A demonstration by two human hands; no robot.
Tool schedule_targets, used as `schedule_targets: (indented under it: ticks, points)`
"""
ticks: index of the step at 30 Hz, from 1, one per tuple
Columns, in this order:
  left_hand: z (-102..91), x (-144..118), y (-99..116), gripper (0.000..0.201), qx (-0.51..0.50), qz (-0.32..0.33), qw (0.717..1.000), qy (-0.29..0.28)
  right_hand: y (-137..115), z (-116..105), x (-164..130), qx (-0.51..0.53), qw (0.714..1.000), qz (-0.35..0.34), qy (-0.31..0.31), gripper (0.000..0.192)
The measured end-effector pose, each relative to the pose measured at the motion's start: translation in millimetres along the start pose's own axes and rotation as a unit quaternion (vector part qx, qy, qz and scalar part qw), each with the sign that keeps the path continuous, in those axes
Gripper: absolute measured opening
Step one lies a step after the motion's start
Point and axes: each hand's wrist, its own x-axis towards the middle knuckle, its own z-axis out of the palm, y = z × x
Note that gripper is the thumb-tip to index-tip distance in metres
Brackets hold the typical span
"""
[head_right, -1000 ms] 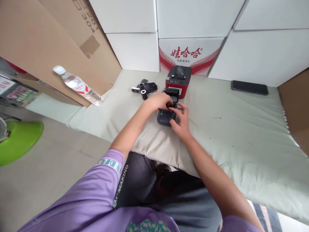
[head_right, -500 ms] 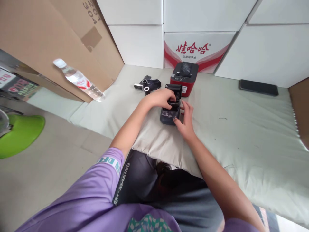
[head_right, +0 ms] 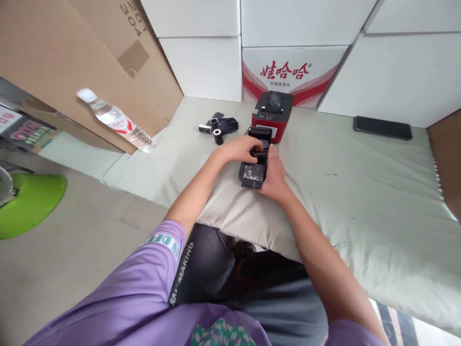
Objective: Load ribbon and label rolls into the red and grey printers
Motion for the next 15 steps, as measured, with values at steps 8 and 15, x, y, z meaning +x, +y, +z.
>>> schedule_targets:
  ticks: [8, 15]
  points:
    - [5.3, 4.7, 7.0, 0.03, 0.013, 0.024, 1.0, -0.013, 13.4, -16.6, 2.3, -0.017, 0.998, -0.002, -0.059, 0.157]
    - [-0.7, 1.1, 12.3, 0.032, 0.004, 0.028, 1.0, 0.01, 17.6, -11.0, 5.2, -0.013, 0.999, 0.004, -0.047, 0.161]
